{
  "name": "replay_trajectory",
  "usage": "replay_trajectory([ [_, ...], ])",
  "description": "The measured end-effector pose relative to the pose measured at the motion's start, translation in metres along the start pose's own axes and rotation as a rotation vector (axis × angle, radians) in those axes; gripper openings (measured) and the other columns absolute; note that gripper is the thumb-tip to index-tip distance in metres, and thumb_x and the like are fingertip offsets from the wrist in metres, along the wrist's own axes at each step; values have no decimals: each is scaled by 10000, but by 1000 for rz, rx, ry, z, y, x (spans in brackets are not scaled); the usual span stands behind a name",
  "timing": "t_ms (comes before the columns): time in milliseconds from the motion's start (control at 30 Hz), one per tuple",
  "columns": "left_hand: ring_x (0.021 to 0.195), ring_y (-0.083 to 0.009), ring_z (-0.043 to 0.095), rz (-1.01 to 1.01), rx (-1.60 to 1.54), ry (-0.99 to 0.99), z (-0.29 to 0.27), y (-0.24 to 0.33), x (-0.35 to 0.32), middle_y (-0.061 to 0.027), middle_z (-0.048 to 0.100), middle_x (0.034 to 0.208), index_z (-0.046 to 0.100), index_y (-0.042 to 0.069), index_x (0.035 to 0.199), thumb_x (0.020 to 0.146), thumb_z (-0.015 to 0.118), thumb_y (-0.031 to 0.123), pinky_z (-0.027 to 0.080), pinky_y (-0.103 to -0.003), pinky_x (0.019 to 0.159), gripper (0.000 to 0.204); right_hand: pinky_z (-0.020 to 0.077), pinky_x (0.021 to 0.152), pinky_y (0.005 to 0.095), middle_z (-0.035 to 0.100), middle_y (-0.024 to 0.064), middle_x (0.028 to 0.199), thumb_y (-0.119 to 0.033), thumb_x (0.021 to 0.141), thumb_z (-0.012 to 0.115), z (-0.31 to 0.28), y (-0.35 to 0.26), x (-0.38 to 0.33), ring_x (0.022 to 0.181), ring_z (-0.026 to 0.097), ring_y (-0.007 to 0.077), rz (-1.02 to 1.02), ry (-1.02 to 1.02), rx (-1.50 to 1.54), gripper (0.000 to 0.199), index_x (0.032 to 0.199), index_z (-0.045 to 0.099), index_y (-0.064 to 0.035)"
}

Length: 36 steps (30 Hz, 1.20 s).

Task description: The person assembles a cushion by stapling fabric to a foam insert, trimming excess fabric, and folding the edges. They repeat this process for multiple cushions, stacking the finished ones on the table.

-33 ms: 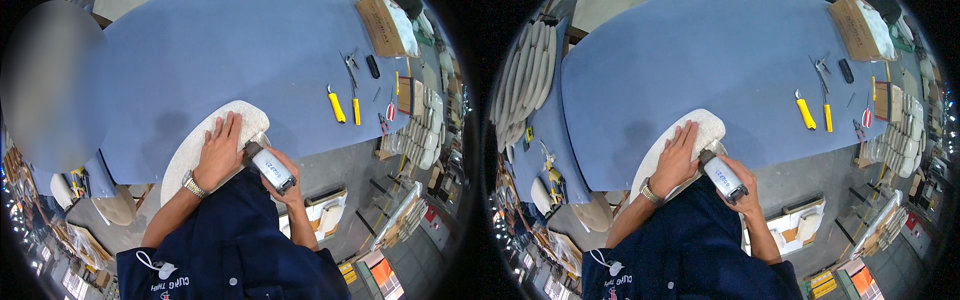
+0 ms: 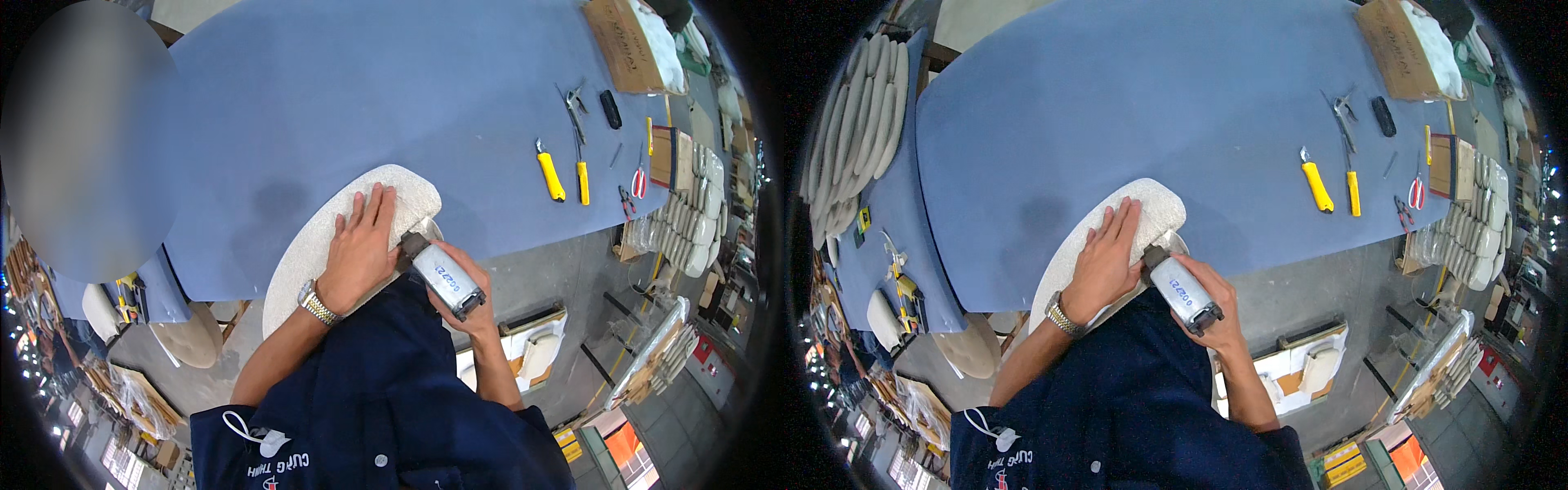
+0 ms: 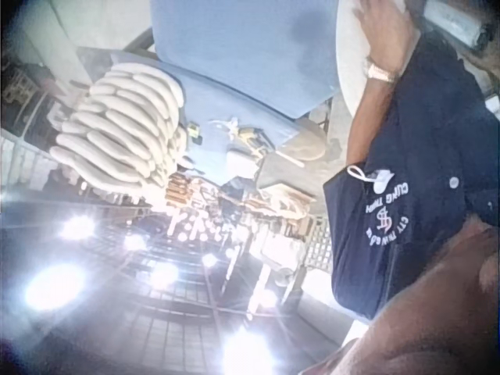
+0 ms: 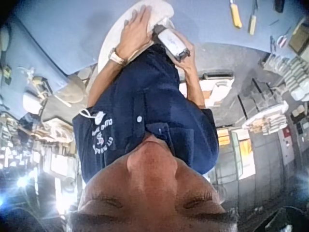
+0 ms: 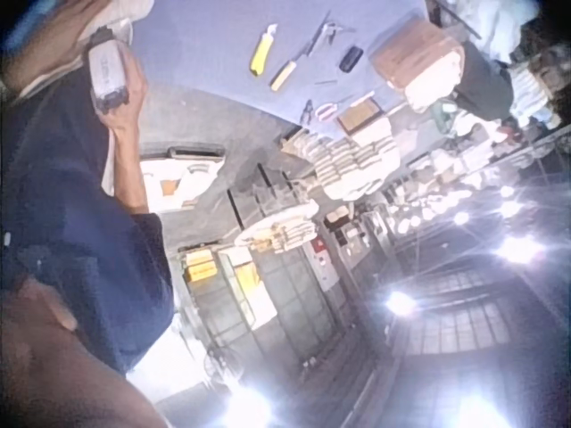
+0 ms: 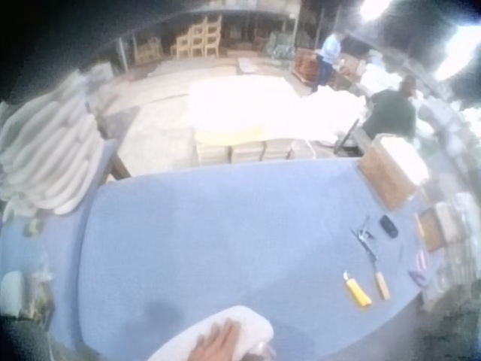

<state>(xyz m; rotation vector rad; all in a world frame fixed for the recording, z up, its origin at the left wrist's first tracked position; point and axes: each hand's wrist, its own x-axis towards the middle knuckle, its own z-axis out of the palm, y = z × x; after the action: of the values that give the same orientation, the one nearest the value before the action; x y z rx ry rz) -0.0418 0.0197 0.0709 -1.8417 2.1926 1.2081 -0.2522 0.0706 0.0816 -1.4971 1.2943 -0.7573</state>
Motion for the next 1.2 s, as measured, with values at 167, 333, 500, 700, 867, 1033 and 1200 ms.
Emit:
replay_trajectory([
  [167, 1503, -466, 316, -14, -2, 14, 0, 5, 3, -228, 280, 1662, 227, 61, 1618, 813, 755, 112, 364, -636, 1157, 964, 526, 953, 358, 699, 176, 1228, -144, 758, 764, 3, -5, 4, 1092, 705, 319, 165, 1, 83, 631, 1355, 606, -13],
  [333, 1504, -462, 317, -19, -1, 27, -3, 1, 8, -227, 285, 1661, 228, 58, 1617, 800, 748, 78, 363, -627, 1162, 968, 529, 949, 363, 700, 185, 1217, -129, 758, 759, 7, 5, 4, 1077, 707, 319, 94, 40, 65, 624, 1352, 609, -10],
  [500, 1503, -462, 318, -8, 6, 24, -5, 0, 10, -225, 287, 1661, 232, 54, 1615, 797, 746, 70, 363, -623, 1163, 966, 518, 967, 337, 691, 168, 1255, -46, 782, 753, 5, 4, 2, 1077, 697, 235, -1, 12, 18, 578, 1338, 611, 19],
  [700, 1503, -466, 318, -6, 1, 33, -1, 0, 9, -230, 271, 1666, 228, 58, 1618, 800, 746, 77, 361, -644, 1152, 969, 540, 916, 374, 701, 190, 1191, -178, 755, 760, 8, 0, 4, 1041, 713, 342, 89, -12, 42, 644, 1364, 603, -39],
  [867, 1545, -448, 224, 30, -55, -32, -7, 2, 14, -230, 240, 1678, 181, 80, 1639, 826, 762, 181, 287, -653, 1189, 1004, 538, 922, 347, 711, 164, 1170, -163, 763, 756, 3, -4, 15, 1051, 723, 315, 152, -45, 63, 624, 1359, 594, -67],
  [1033, 1588, -391, 81, 177, -885, -184, -20, -78, 32, -183, 148, 1717, 144, 171, 1666, 1018, 600, 430, 135, -622, 1248, 834, 543, 908, 346, 720, 156, 1153, -130, 767, 744, 14, 0, 13, 1037, 730, 302, 82, 26, 22, 606, 1354, 604, -68],
  [1200, 1599, -352, -27, 25, -477, -231, -16, -79, 13, -142, 89, 1736, 181, 212, 1664, 1077, 286, 604, 27, -611, 1250, 713, 546, 909, 350, 719, 163, 1166, -111, 755, 748, 24, 8, 24, 1055, 730, 302, 23, 65, 63, 616, 1354, 610, -67],
])
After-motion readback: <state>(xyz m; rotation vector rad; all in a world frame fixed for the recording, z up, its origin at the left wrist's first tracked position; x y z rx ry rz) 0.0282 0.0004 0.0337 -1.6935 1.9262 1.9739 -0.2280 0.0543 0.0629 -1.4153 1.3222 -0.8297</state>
